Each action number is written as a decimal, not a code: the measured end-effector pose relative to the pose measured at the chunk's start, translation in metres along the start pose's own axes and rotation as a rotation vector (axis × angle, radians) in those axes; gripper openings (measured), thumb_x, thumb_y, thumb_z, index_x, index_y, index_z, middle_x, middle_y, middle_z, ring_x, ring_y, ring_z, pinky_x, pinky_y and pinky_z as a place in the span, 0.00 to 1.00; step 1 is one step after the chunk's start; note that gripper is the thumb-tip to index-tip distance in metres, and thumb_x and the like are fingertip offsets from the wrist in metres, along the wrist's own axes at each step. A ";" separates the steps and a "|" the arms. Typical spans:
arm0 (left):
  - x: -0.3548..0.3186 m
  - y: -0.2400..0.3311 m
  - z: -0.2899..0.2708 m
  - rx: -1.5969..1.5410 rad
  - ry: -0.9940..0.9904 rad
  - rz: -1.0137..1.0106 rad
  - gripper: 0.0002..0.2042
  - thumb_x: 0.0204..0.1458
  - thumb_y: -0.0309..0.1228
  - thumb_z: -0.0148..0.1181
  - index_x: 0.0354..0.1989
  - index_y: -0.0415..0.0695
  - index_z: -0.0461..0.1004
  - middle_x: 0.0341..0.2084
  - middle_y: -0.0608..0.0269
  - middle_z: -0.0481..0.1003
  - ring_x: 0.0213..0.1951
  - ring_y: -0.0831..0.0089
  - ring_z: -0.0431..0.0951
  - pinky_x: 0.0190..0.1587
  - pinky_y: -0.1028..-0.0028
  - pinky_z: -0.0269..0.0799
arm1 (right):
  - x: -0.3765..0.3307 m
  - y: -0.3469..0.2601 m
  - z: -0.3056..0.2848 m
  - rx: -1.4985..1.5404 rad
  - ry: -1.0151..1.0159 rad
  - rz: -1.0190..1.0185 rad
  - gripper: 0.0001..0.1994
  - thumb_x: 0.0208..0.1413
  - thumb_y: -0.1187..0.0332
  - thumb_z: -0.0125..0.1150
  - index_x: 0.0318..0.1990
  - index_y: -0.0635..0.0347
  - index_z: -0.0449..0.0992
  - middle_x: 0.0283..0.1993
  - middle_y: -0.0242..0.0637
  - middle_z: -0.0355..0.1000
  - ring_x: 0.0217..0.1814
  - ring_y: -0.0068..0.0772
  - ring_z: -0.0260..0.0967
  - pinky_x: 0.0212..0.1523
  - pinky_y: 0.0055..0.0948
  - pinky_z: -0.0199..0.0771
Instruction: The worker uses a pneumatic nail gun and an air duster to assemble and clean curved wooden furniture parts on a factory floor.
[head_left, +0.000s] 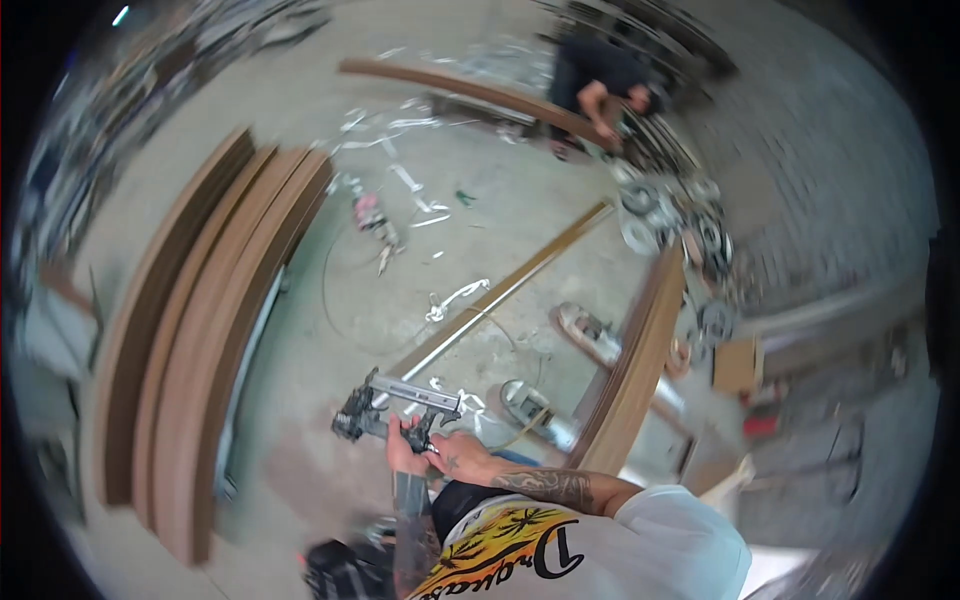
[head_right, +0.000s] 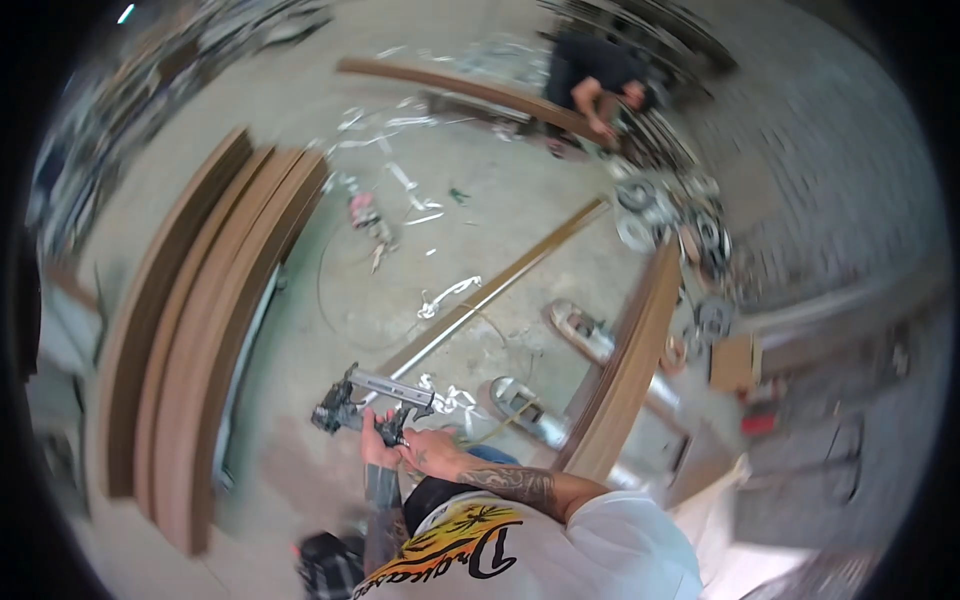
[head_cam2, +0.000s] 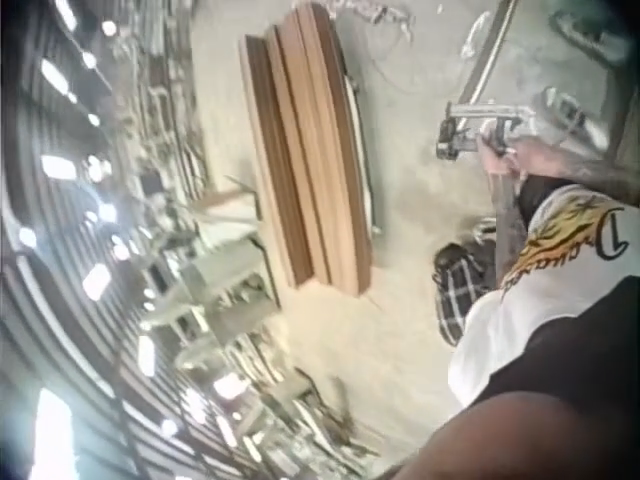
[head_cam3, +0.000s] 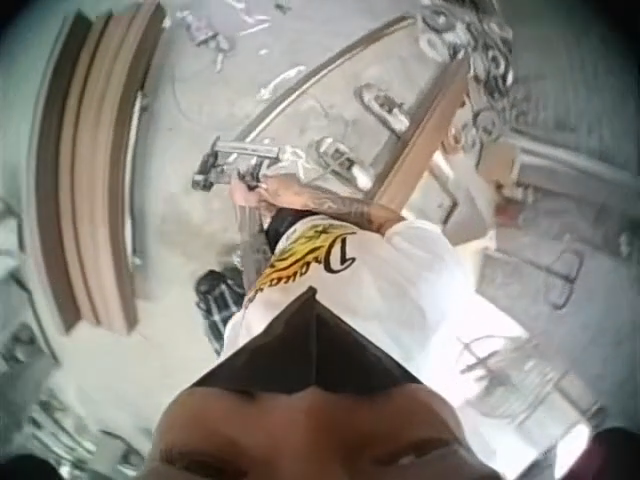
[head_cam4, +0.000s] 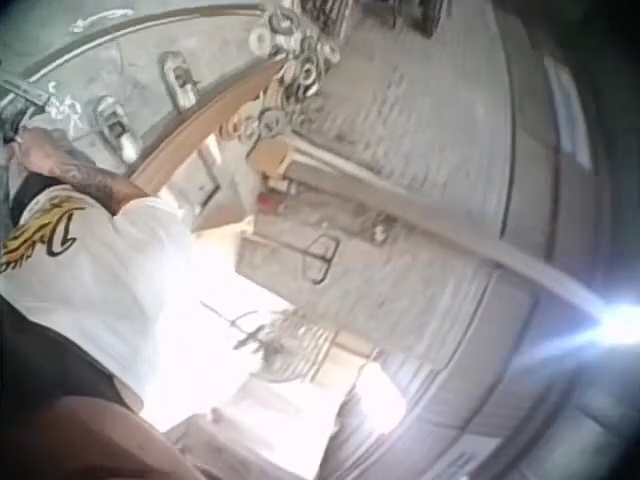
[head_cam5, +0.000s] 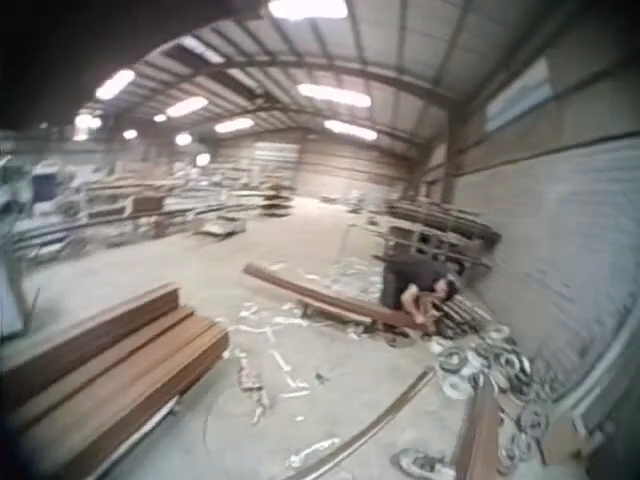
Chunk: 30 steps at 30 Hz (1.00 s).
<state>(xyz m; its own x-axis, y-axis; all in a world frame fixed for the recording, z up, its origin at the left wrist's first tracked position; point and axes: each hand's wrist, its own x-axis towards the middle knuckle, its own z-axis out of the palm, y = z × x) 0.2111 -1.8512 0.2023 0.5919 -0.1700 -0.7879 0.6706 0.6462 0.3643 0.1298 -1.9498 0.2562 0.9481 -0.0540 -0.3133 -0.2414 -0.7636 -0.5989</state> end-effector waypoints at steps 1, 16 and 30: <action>-0.010 0.000 0.011 0.069 -0.015 0.054 0.14 0.56 0.42 0.54 0.25 0.46 0.65 0.22 0.67 0.67 0.33 0.69 0.74 0.37 0.68 0.72 | -0.002 0.004 -0.004 0.048 0.079 0.031 0.17 0.56 0.55 0.51 0.34 0.63 0.68 0.23 0.48 0.71 0.29 0.56 0.70 0.30 0.48 0.68; 0.011 0.036 0.132 0.532 -0.395 0.202 0.15 0.53 0.44 0.56 0.22 0.50 0.63 0.26 0.67 0.73 0.35 0.73 0.74 0.41 0.68 0.70 | 0.064 0.039 -0.047 0.542 0.312 -0.140 0.17 0.49 0.54 0.55 0.32 0.63 0.73 0.32 0.50 0.72 0.38 0.54 0.71 0.37 0.46 0.69; 0.023 0.008 0.322 0.966 -1.031 0.161 0.17 0.56 0.45 0.50 0.22 0.47 0.64 0.26 0.65 0.73 0.36 0.72 0.73 0.44 0.72 0.67 | 0.109 0.063 -0.129 0.668 1.183 -0.026 0.12 0.44 0.60 0.54 0.27 0.61 0.71 0.26 0.47 0.72 0.33 0.52 0.71 0.32 0.46 0.71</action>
<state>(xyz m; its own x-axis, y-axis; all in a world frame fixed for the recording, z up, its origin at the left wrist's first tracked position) 0.3736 -2.0893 0.3471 0.4644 -0.8728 -0.1500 0.3545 0.0280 0.9346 0.2444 -2.0870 0.2795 0.4807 -0.8179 0.3161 0.0464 -0.3363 -0.9406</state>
